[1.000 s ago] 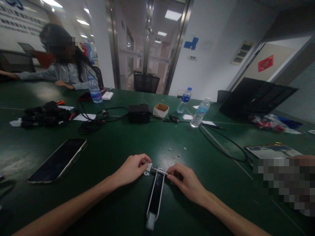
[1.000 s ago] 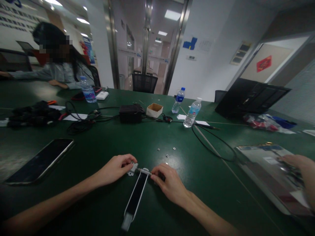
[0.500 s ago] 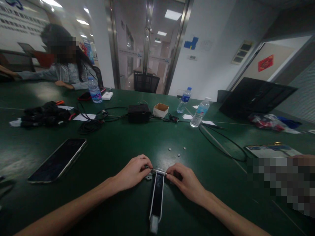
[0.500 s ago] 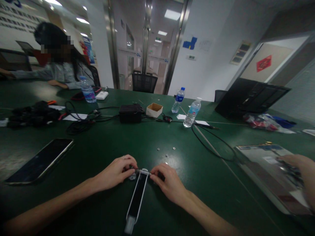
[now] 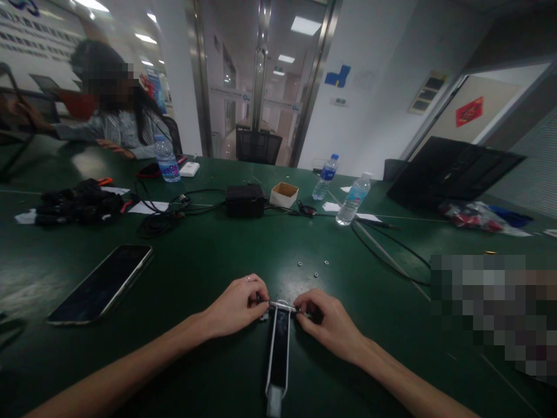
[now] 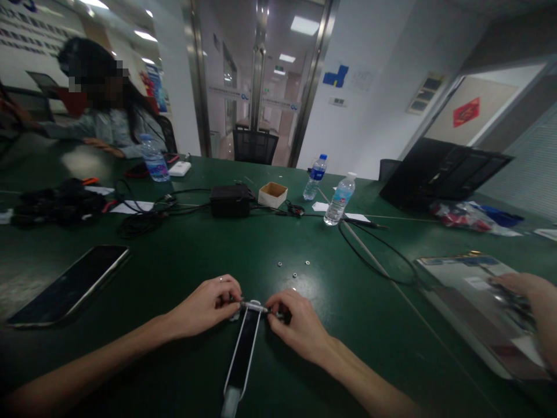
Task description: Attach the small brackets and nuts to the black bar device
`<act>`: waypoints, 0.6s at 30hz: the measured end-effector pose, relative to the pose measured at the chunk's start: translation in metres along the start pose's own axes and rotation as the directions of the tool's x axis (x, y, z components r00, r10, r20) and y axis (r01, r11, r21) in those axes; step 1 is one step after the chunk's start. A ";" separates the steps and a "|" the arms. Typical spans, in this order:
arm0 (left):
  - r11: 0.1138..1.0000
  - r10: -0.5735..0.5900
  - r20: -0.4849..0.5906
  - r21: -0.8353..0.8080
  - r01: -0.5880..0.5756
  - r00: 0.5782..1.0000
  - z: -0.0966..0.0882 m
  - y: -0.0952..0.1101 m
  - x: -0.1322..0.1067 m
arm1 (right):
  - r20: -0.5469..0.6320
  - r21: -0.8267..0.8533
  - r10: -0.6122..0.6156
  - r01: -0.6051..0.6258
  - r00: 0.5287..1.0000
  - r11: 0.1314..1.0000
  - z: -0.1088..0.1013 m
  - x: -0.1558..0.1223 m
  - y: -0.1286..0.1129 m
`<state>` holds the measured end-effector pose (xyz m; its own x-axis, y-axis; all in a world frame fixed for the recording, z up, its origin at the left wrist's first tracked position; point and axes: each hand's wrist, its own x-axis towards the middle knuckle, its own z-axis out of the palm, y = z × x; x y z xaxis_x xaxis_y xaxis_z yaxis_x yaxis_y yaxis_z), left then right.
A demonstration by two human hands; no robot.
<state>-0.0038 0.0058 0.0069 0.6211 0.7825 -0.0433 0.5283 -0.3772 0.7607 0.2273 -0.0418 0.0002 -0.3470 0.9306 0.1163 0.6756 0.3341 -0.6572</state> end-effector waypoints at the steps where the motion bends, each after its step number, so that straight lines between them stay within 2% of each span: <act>1: 1.000 0.004 -0.003 -0.002 -0.004 1.000 0.000 0.000 0.000 | -0.003 0.009 0.010 -0.010 1.000 1.000 0.000 0.000 0.000; 6: 1.000 0.010 -0.013 -0.002 -0.011 1.000 0.002 -0.001 0.000 | -0.005 0.068 0.063 -0.062 0.998 0.996 0.002 0.000 0.002; 12: 1.000 -0.017 -0.017 0.008 0.017 1.000 0.001 0.004 -0.001 | 0.013 0.102 0.061 -0.062 0.998 0.993 0.002 0.000 0.002; 18: 1.000 0.011 -0.016 -0.006 -0.012 1.000 0.003 -0.001 -0.002 | 0.040 0.104 0.063 -0.067 0.997 0.992 0.000 0.000 0.001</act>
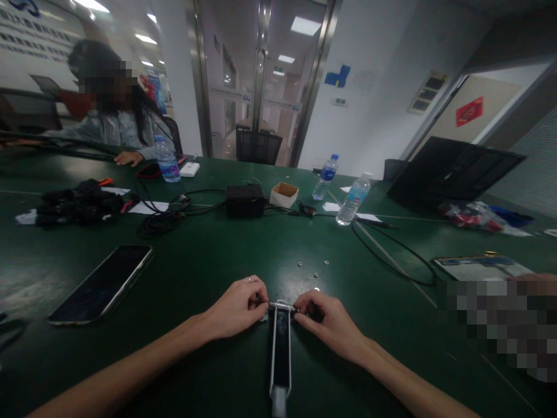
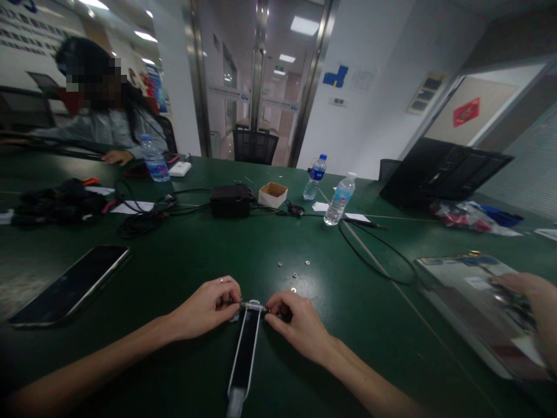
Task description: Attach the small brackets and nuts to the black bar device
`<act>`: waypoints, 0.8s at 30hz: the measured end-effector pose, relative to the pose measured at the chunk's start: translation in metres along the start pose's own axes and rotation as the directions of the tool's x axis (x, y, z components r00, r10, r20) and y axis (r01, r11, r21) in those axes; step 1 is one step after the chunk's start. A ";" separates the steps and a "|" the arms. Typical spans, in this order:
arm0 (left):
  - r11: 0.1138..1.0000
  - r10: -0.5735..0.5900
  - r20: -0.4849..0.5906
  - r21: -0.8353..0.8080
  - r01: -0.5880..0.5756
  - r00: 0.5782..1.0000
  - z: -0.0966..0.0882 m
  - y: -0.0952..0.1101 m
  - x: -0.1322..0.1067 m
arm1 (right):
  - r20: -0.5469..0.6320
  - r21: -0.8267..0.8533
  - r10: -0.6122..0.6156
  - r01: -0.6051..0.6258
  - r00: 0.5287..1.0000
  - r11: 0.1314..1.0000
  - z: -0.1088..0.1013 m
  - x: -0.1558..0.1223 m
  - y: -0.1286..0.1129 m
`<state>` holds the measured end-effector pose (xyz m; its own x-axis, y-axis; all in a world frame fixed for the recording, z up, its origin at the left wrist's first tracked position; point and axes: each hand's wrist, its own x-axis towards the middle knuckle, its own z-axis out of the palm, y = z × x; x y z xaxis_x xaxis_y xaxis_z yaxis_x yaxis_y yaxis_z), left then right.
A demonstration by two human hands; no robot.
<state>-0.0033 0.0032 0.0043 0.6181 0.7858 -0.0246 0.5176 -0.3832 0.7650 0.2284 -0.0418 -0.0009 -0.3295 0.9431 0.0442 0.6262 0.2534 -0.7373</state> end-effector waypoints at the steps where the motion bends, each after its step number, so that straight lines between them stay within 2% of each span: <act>1: 1.000 0.001 0.009 -0.010 -0.001 1.000 0.000 -0.001 0.000 | -0.004 -0.006 -0.001 0.001 1.000 1.000 0.000 0.000 0.000; 9: 1.000 0.007 0.056 -0.024 -0.005 0.998 0.000 -0.001 -0.002 | -0.028 -0.035 -0.010 0.009 1.000 0.999 0.000 0.001 0.000; 13: 1.000 -0.001 0.034 -0.006 0.001 0.999 0.000 0.004 -0.002 | -0.013 -0.025 -0.006 0.006 1.000 1.000 -0.001 0.002 0.002; 19: 1.000 -0.019 0.025 -0.007 0.019 1.000 0.001 0.005 -0.002 | -0.002 -0.065 -0.089 0.089 0.996 0.994 -0.002 0.001 0.004; 21: 1.000 -0.014 0.018 -0.020 0.014 1.000 0.001 0.004 -0.002 | -0.045 -0.121 -0.127 0.121 0.991 0.985 -0.004 0.002 0.007; 24: 0.999 -0.027 0.019 -0.018 0.027 0.999 0.001 0.005 -0.002 | -0.186 -0.296 -0.181 0.121 0.966 0.947 -0.008 0.007 0.020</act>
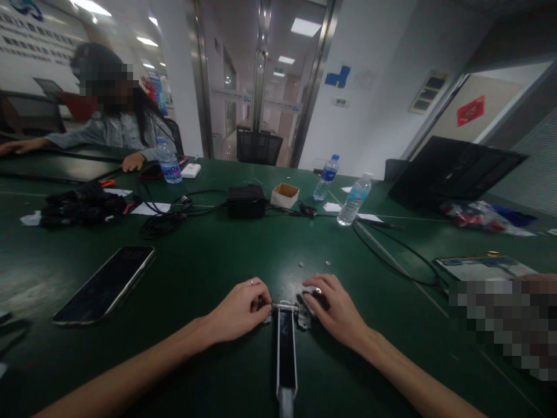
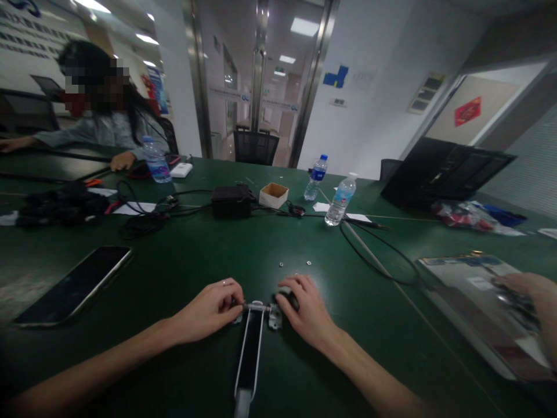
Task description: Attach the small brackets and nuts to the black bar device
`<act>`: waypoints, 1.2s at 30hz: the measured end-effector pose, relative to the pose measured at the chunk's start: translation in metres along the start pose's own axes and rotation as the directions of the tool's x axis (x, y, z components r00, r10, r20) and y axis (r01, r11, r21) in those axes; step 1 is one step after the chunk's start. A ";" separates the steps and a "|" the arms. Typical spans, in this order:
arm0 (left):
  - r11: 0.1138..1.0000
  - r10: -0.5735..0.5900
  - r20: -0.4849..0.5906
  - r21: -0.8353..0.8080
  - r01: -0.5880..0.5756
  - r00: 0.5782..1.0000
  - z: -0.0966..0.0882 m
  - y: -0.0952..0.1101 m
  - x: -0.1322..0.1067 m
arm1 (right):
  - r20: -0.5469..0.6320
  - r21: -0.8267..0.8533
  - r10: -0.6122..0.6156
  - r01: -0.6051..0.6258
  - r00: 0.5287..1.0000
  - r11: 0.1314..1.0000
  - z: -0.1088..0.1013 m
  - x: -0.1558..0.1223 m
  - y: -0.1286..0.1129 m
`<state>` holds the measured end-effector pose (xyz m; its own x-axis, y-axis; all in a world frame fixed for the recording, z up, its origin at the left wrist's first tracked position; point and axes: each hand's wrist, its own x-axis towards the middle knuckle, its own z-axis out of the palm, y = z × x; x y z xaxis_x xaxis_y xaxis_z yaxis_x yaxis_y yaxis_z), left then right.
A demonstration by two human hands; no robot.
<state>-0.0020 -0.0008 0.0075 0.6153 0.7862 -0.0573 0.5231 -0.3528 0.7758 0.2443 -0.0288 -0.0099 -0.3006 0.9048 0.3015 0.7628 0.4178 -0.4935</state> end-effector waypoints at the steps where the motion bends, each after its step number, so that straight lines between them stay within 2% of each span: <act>1: 1.000 -0.008 0.005 0.001 0.008 1.000 0.000 0.000 0.000 | -0.039 -0.066 0.001 -0.003 0.999 0.998 0.000 0.001 0.006; 3: 1.000 -0.019 0.013 -0.003 0.019 1.000 -0.001 0.001 -0.001 | -0.050 -0.169 0.015 -0.023 0.999 0.985 0.001 0.004 0.018; 5: 1.000 -0.021 0.017 -0.008 0.021 1.000 -0.002 0.002 -0.001 | -0.001 -0.225 0.033 -0.032 0.999 0.974 0.000 0.007 0.029; 9: 1.000 -0.027 0.017 0.000 0.027 1.000 -0.002 0.002 -0.001 | 0.079 -0.215 0.074 -0.056 0.994 0.975 -0.005 0.011 0.041; 14: 1.000 -0.030 0.007 -0.008 0.030 1.000 -0.002 0.003 -0.002 | 0.095 -0.194 0.170 -0.149 0.981 0.969 -0.012 0.012 0.038; 18: 0.999 -0.032 -0.001 0.004 0.032 0.999 -0.002 0.003 -0.002 | 0.094 -0.257 0.245 -0.214 0.965 0.942 -0.016 0.013 0.036; 22: 1.000 -0.018 -0.008 -0.018 0.018 1.000 0.000 0.000 -0.002 | 0.085 -0.311 0.264 -0.226 0.961 0.923 -0.018 0.015 0.035; 25: 1.000 -0.016 -0.015 -0.018 0.016 1.000 0.000 0.000 -0.002 | 0.100 -0.228 0.204 -0.177 0.974 0.957 -0.023 0.014 0.026; 30: 1.000 -0.027 -0.020 -0.002 0.027 0.999 -0.001 0.005 -0.003 | 0.232 0.002 -0.006 0.006 0.973 1.000 -0.028 0.007 -0.002; 33: 1.000 -0.027 -0.023 0.003 0.027 0.999 0.000 0.006 -0.003 | 0.257 0.061 -0.074 0.060 0.963 0.996 -0.020 0.002 -0.009; 36: 0.999 -0.023 -0.031 0.027 0.024 0.999 0.000 0.006 -0.002 | 0.239 0.116 -0.086 0.060 0.967 0.991 -0.009 -0.001 -0.009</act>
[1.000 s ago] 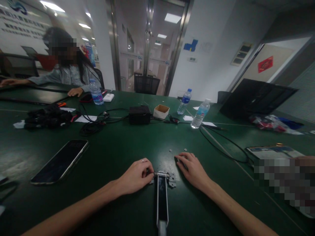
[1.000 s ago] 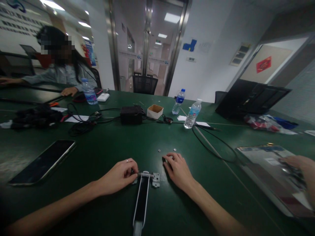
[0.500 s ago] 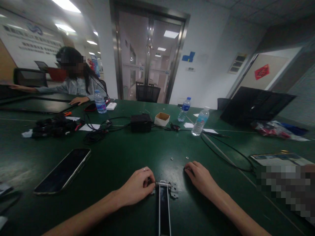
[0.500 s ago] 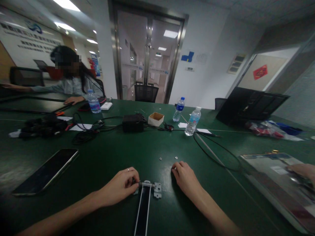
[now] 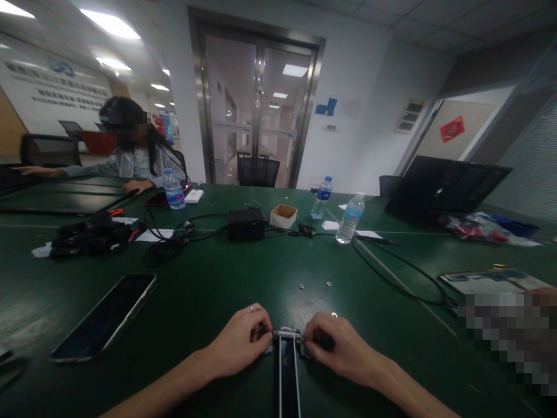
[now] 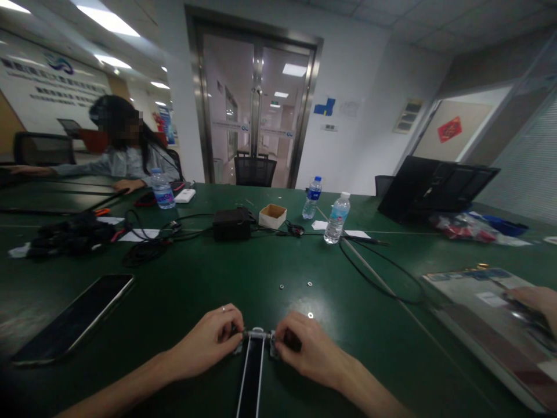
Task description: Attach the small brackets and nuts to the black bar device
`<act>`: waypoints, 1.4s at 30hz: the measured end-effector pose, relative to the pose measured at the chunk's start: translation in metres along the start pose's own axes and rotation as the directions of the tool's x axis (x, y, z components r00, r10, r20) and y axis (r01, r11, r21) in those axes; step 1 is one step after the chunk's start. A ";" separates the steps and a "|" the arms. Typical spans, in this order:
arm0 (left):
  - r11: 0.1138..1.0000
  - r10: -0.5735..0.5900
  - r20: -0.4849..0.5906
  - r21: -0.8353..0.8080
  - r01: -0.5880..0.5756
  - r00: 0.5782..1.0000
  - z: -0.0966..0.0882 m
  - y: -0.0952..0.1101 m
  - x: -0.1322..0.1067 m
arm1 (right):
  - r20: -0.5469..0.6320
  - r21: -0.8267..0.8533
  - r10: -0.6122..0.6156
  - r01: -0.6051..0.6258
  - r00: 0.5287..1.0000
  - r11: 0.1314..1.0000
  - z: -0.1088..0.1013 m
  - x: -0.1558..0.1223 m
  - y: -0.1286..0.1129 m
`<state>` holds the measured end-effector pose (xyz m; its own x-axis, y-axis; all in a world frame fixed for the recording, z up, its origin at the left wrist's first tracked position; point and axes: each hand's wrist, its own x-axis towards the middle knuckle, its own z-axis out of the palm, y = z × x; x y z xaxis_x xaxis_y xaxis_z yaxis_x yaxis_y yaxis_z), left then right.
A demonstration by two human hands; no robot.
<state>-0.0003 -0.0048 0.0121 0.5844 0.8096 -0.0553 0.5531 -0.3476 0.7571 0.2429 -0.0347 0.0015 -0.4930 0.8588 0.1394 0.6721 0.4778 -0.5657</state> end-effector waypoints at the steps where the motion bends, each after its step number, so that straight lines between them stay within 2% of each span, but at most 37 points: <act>1: 1.000 0.002 -0.002 0.006 -0.002 1.000 0.000 0.000 0.000 | -0.011 0.018 0.002 -0.002 1.000 1.000 0.003 0.000 0.001; 5: 1.000 0.023 -0.007 -0.001 -0.023 1.000 0.001 -0.003 0.000 | -0.054 0.061 0.015 -0.012 0.998 0.998 0.009 0.000 0.001; 15: 1.000 0.009 0.010 0.003 -0.009 1.000 0.002 -0.004 0.002 | -0.106 0.057 0.027 -0.021 0.994 0.998 0.005 0.003 0.003; 24: 1.000 0.016 0.022 -0.011 -0.016 1.000 0.001 -0.004 0.002 | -0.058 0.038 0.008 -0.005 0.998 0.999 0.002 0.002 0.001; 42: 0.999 -0.009 0.069 0.047 0.006 0.998 -0.001 -0.004 0.005 | -0.049 0.029 -0.012 0.013 0.999 0.999 0.001 0.003 0.003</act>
<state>0.0001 0.0014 0.0092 0.6186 0.7784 -0.1070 0.5841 -0.3645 0.7252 0.2432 -0.0312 -0.0004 -0.4730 0.8612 0.1860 0.6494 0.4835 -0.5869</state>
